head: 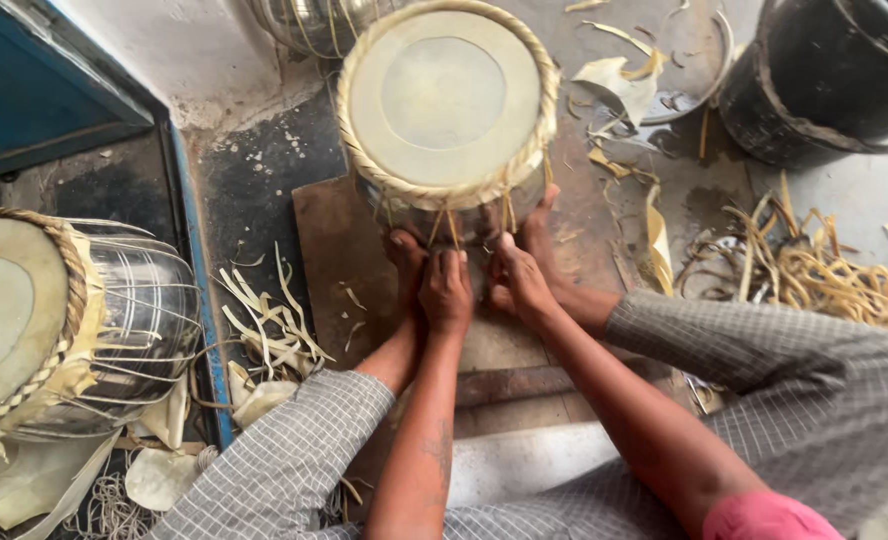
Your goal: The person is crafting a traditional drum by wrapping and securing a rope around the drumhead using a wooden mallet. They then use a chisel-like tool to weave a decorative border around the drum's edge.
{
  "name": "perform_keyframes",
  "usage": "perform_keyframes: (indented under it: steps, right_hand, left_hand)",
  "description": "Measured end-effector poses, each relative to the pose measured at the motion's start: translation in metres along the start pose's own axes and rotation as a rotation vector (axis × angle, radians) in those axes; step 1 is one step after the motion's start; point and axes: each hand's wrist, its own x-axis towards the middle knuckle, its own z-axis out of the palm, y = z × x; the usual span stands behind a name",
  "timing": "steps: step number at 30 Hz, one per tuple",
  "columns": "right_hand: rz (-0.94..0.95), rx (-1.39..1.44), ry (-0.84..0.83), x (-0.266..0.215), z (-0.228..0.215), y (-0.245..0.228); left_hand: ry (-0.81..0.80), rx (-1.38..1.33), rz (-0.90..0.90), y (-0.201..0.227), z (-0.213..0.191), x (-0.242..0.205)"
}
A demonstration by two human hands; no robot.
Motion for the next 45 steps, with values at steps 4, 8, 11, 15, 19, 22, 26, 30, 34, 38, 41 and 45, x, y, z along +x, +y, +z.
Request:
perform_keyframes:
  steps: [4,8,11,15,19,22,26,30,34,38,41,45]
  right_hand:
    - [0.122,0.146,0.076,-0.008,0.008,0.009]
    - [0.168,0.173,0.142,-0.025,0.000,-0.002]
    - [0.136,0.222,0.072,-0.029,0.003,-0.008]
    - [0.052,0.093,-0.031,-0.041,0.015,-0.014]
    - [-0.427,-0.948,0.175,-0.020,0.003,-0.063]
    - [-0.610,-0.970,0.386,0.014,0.020,-0.094]
    - [-0.467,-1.131,0.212,0.026,0.027,-0.108]
    - [-0.511,-1.025,-0.118,-0.002,0.002,-0.047]
    - [-0.400,-0.841,-0.296,-0.029,-0.017,0.005]
    - [-0.620,-1.029,-0.371,-0.052,-0.039,0.008]
    - [-0.209,-1.585,-0.521,-0.115,-0.068,0.008]
    - [0.304,-1.799,-0.588,-0.138,-0.070,0.027]
  left_hand:
    - [0.109,0.041,0.102,-0.002,0.008,0.001]
    - [0.019,0.102,0.073,-0.001,0.008,0.010]
    - [-0.035,-0.012,0.121,0.010,-0.005,-0.002]
    - [-0.026,-0.327,0.262,0.021,-0.008,-0.025]
    - [-0.112,-0.236,0.106,0.011,-0.001,-0.020]
    - [-0.085,-0.259,0.160,0.000,-0.007,-0.022]
    - [-0.061,-0.266,0.117,0.000,-0.015,-0.009]
    - [0.033,-0.426,0.016,-0.005,-0.021,0.004]
    - [-0.241,-1.124,-0.527,0.028,-0.019,0.013]
    - [-0.352,-1.154,-0.528,0.051,-0.032,0.031]
    - [-0.308,-1.141,-0.515,0.050,-0.036,0.074]
    - [-0.380,-1.203,-0.600,0.048,-0.041,0.123]
